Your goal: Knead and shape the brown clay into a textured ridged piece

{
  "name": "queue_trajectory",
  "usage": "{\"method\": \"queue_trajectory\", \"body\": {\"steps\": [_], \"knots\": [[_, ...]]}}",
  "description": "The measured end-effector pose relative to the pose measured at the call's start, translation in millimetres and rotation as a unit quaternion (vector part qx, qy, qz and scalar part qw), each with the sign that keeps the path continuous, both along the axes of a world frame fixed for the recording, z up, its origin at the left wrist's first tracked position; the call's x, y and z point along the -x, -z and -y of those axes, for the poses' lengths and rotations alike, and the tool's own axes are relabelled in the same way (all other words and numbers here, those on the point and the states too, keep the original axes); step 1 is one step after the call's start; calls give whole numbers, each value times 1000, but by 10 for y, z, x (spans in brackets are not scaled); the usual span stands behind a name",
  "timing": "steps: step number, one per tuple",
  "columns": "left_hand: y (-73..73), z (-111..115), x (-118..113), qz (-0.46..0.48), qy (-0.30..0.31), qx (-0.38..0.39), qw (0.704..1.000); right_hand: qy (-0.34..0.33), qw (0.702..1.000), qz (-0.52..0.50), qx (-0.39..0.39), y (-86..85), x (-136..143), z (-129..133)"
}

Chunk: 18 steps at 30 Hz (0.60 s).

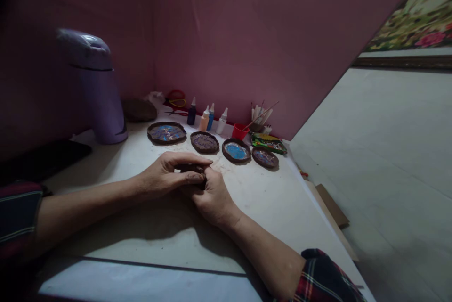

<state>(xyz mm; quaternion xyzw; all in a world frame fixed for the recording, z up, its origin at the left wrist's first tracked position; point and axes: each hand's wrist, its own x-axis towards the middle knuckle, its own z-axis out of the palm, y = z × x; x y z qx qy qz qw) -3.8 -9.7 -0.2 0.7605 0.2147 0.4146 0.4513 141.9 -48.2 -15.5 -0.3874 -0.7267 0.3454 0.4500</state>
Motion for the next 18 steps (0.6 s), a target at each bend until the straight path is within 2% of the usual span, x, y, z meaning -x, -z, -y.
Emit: {"method": "queue_trajectory", "body": {"steps": [11, 18], "knots": [[-13, -12, 27, -4, -26, -123, 992, 9, 1000, -16, 8, 21, -8, -32], [-23, -11, 19, 7, -37, -158, 987, 8, 1000, -12, -4, 19, -3, -38]]}}
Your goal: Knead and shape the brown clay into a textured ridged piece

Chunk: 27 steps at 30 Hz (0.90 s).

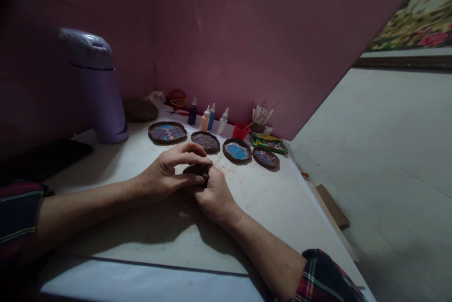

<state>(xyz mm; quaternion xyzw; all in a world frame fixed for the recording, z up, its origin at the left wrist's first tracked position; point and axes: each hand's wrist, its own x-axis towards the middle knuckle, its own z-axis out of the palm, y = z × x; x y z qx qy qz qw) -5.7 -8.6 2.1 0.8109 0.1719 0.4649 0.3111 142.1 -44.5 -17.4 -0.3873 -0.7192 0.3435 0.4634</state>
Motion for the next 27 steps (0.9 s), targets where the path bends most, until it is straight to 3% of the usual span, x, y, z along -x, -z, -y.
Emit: {"method": "queue_trajectory", "body": {"steps": [11, 22, 27], "knots": [[-36, 16, 6, -9, -30, -58, 998, 31, 999, 12, -24, 19, 3, -15], [-61, 44, 6, -20, -47, -71, 996, 19, 999, -9, -30, 5, 14, -19], [-56, 40, 5, -34, -66, -128, 989, 33, 999, -7, -19, 9, 9, -26]]}}
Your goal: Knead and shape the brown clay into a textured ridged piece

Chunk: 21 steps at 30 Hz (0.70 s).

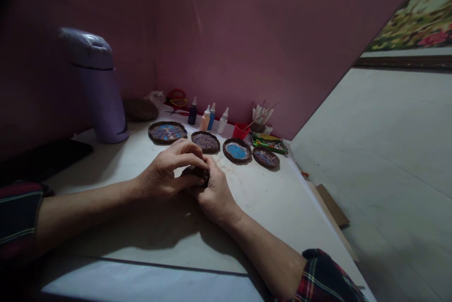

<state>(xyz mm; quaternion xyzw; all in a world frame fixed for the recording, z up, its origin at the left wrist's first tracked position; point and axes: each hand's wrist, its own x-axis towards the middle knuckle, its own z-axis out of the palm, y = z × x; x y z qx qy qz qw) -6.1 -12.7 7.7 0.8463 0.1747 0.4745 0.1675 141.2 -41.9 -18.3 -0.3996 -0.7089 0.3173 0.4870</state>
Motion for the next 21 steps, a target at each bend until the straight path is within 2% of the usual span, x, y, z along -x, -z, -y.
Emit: {"method": "queue_trajectory", "body": {"steps": [6, 14, 21], "knots": [[21, -23, 9, -38, -2, -52, 998, -6, 1000, 2, -5, -17, 11, -1], [33, -14, 14, -70, 20, 13, 997, -3, 1000, 17, -18, 10, -26, -19], [32, -12, 23, -77, 6, 19, 997, 0, 1000, 11, -3, 40, -37, -38]]}}
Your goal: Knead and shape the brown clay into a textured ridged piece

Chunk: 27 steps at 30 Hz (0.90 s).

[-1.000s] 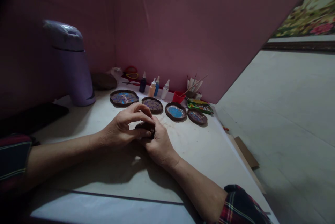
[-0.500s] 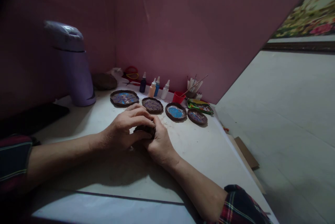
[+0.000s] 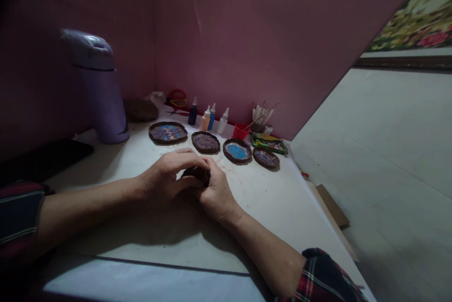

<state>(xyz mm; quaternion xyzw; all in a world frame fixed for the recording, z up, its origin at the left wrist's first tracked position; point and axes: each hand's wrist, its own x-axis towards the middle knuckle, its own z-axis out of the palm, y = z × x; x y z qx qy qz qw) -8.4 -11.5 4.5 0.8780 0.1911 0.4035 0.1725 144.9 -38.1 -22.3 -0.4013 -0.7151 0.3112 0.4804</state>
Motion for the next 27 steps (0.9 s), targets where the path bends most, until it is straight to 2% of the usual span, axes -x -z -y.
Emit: {"method": "queue_trajectory", "body": {"steps": [3, 8, 11, 16, 21, 27], "knots": [[-5, 8, -9, 13, -12, 32, 999, -5, 1000, -11, 15, -7, 6, 2], [-42, 37, -27, 73, -26, 142, 987, -8, 998, -39, 40, -30, 22, 17], [-57, 36, -27, 92, -42, 173, 980, -13, 996, -61, 65, -55, 34, 33], [-51, 6, -17, 119, -78, 167, 976, 6, 994, -55, 98, -76, 39, 44], [-43, 10, -18, 103, -92, 146, 980, -1, 990, -73, 123, -71, 42, 37], [-59, 33, -32, 98, -102, 116, 983, 9, 990, -75, 118, -104, 63, 52]]}}
